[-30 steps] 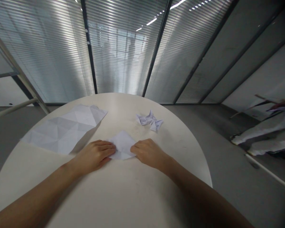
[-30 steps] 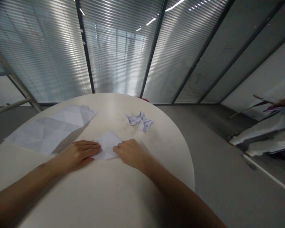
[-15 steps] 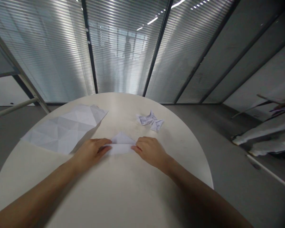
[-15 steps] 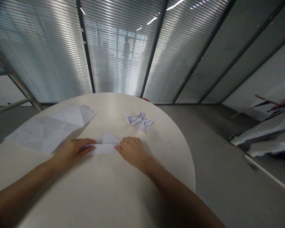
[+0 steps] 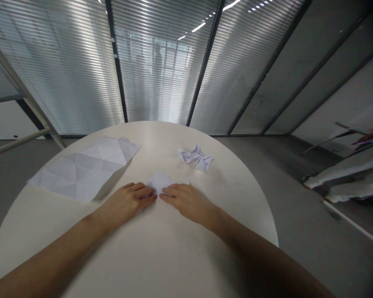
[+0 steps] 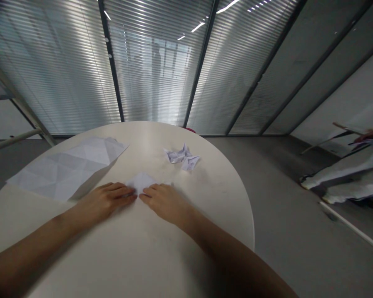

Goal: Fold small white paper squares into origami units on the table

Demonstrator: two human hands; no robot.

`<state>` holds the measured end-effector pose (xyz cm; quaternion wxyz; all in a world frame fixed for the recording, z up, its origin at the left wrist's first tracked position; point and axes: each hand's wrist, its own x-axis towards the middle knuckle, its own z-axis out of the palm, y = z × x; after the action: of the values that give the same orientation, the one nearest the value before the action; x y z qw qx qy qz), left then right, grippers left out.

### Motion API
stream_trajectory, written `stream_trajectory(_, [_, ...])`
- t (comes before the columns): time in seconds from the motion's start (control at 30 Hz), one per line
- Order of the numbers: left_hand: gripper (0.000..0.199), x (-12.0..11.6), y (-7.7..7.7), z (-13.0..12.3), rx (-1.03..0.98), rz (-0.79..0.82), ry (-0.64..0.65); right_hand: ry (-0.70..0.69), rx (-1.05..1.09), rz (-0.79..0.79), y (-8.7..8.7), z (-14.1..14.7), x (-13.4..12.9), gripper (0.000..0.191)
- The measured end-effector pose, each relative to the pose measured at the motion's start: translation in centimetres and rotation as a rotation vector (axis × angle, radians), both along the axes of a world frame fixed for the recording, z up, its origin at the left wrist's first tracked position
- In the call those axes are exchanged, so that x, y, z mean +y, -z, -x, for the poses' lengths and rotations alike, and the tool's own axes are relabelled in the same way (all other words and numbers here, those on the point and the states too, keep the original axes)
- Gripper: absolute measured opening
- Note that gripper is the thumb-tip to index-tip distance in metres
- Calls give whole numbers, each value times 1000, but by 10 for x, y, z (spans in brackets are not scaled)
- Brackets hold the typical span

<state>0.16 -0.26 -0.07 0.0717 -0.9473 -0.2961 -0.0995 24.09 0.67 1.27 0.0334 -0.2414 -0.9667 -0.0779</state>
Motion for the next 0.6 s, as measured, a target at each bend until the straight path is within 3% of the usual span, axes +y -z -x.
stream_trajectory(0.33, [25, 1, 6, 7, -58, 19, -27, 169, -128, 85, -7, -22, 7, 22])
stream_trajectory(0.5, [24, -2, 1, 3, -85, 14, -49, 195, -225, 4, -12, -22, 6, 16])
stream_trajectory(0.6, [30, -4, 2, -1, -128, -26, -77, 188, -179, -50, -14, -19, 5, 13])
